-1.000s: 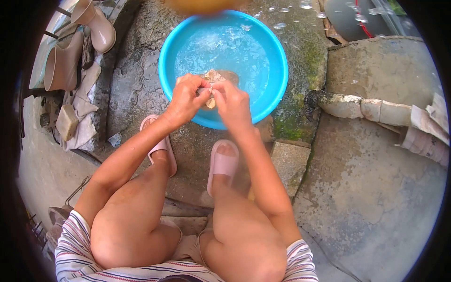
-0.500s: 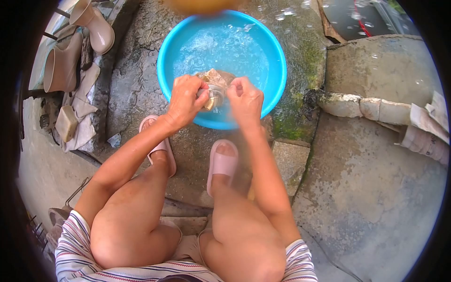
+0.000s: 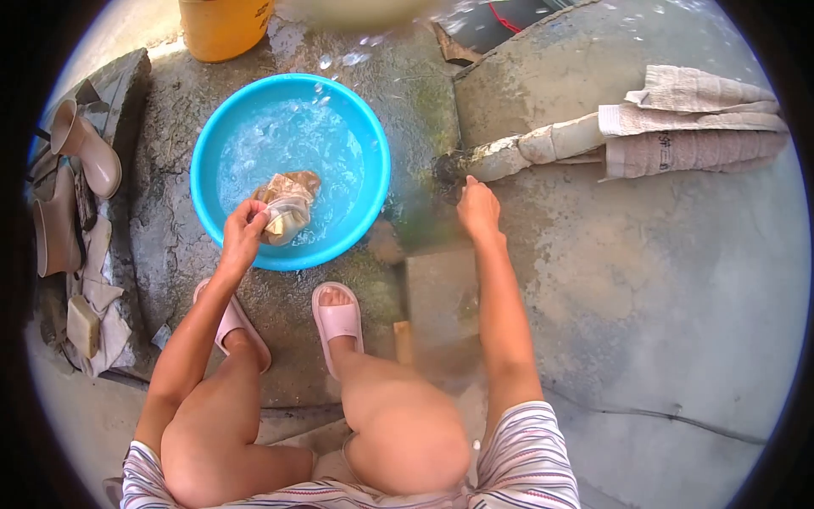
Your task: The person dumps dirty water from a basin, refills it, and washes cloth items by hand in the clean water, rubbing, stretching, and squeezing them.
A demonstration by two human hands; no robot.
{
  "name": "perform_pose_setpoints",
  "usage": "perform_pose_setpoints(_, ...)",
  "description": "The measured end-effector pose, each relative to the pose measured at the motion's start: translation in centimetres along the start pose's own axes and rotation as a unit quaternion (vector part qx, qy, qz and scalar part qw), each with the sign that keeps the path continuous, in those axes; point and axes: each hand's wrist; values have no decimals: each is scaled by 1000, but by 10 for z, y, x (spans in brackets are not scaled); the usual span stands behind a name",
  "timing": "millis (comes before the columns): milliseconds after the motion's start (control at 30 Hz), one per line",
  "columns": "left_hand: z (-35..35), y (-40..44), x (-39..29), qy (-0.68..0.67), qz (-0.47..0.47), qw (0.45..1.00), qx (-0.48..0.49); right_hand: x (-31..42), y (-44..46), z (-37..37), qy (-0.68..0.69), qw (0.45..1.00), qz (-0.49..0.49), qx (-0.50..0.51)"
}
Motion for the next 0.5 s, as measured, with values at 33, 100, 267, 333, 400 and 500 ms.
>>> perform_pose_setpoints(33,-1,0,0,-8,8,1000,3,-16,-3,-20,206,977,45,-15)
perform_pose_setpoints(100,-2,-3,2,-23,0,1000,6,-38,-18,-60,353,929,68,-90)
perform_pose_setpoints(267,0,3,31,-98,19,995,10,-91,-61,-171,308,875,85,-363)
perform_pose_setpoints(333,1,1,34,-46,41,998,8,-105,-86,-224,337,793,96,-498)
perform_pose_setpoints(400,0,-10,21,-50,48,998,6,-117,-105,-279,337,746,69,-570)
perform_pose_setpoints(500,6,-17,17,-50,-9,998,33,-149,-98,-337,228,727,38,-647)
Point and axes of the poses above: each hand's wrist, its own y-axis towards the middle knuckle, its own z-axis out of the palm, x = y × z, and after that the axes turned 10 degrees about -y, right-handed
